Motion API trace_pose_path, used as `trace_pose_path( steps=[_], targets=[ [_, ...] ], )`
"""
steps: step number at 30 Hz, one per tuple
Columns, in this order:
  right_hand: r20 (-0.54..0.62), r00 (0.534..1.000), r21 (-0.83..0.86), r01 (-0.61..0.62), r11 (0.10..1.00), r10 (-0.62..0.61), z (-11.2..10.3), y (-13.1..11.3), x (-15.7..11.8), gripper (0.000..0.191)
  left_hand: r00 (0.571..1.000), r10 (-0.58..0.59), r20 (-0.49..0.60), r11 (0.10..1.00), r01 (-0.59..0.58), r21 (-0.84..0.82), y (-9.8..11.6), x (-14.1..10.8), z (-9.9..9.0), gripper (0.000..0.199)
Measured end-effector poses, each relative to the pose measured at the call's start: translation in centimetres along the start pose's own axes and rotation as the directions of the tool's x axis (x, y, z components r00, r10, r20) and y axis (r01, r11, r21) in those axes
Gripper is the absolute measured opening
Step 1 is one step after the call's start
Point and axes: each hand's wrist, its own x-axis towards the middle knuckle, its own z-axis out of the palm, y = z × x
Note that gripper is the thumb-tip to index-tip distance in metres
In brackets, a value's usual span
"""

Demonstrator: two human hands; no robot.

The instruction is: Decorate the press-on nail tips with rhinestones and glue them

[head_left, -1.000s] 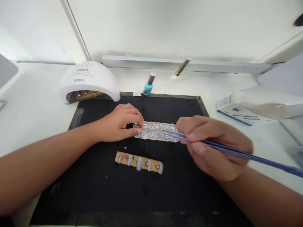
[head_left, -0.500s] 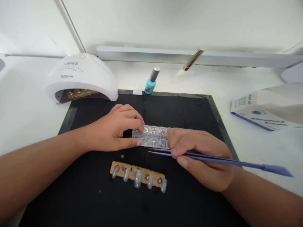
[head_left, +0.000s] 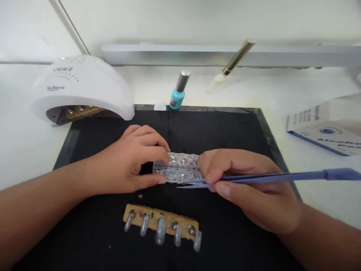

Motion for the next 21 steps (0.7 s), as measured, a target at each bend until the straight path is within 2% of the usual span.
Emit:
trace_pose_path(
  steps=[4,8,14,21],
  targets=[
    [0.007,1.000,0.022,-0.017,1.000,0.016,-0.01,-0.02,0.11,0.013,1.000,0.005,0.013,1.000,-0.005,0.016,0.06,-0.05,-0.11,0.012],
    [0.011,1.000,0.021,-0.015,1.000,0.015,-0.05,-0.04,0.07,0.013,0.999,0.036,0.025,0.997,-0.038,0.064,0.17,-0.14,-0.14,0.022],
    [0.046,0.998,-0.045,-0.037,0.998,0.039,-0.06,-0.42,0.27,0.012,0.985,0.171,-0.002,0.956,-0.165,0.243,0.29,-0.37,-0.10,0.018],
    [0.107,0.994,-0.067,-0.026,0.997,0.033,-0.31,-0.54,0.50,0.011,0.976,0.216,-0.023,0.945,-0.203,0.258,0.29,-0.49,-0.12,0.018]
  ],
)
